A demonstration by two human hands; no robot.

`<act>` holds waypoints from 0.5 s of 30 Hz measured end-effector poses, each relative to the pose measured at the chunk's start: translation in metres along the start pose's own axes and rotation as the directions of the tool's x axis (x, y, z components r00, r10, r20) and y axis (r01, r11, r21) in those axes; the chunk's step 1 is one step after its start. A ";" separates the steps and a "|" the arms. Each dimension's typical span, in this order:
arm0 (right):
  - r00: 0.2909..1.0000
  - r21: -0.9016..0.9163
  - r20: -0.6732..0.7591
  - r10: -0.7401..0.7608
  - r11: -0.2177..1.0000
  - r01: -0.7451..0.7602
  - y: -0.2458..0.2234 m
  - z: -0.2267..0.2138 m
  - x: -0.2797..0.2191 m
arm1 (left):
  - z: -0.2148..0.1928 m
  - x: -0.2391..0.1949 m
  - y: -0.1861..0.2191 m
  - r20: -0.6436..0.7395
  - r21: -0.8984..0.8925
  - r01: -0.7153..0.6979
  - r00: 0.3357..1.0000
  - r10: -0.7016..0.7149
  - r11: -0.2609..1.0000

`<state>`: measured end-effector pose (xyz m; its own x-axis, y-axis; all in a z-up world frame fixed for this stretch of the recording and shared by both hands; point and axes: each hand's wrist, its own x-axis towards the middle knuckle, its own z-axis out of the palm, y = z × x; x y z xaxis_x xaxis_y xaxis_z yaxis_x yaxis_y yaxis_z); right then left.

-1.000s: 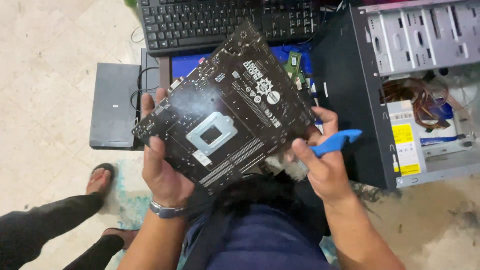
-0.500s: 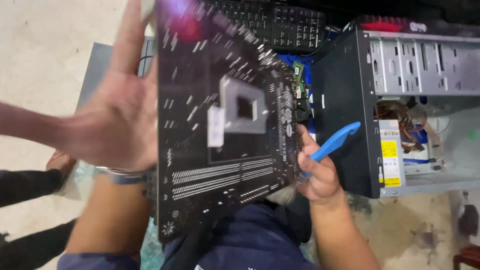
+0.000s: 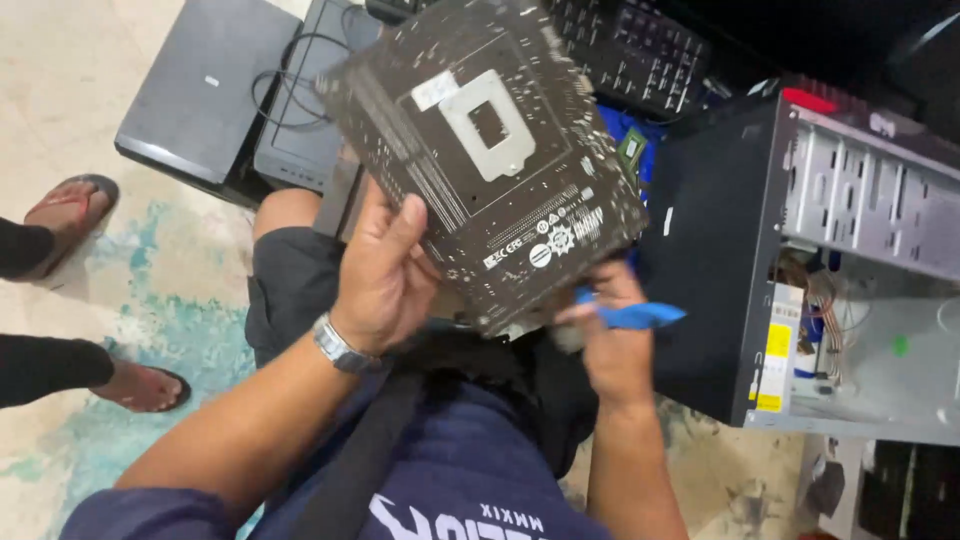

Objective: The person cleans a motherboard, a RAM stick, and a hard drive using a blue-handled brush. They hold each component, brush both sides, and place them back on the work surface.

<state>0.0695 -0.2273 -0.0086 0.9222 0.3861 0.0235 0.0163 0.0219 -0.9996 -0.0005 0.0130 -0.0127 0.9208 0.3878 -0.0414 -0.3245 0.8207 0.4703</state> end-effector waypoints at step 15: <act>0.955 -0.016 -0.187 0.230 0.971 -0.237 -0.039 -0.003 -0.057 | 0.045 -0.014 0.055 0.271 0.555 0.016 0.942 -0.199 0.832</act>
<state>0.0173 -0.2532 0.0288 0.9568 0.2009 -0.2099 -0.1964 -0.0852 -0.9768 -0.0219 0.0340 0.0537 0.9904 0.0885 0.1067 -0.1355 0.4555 0.8799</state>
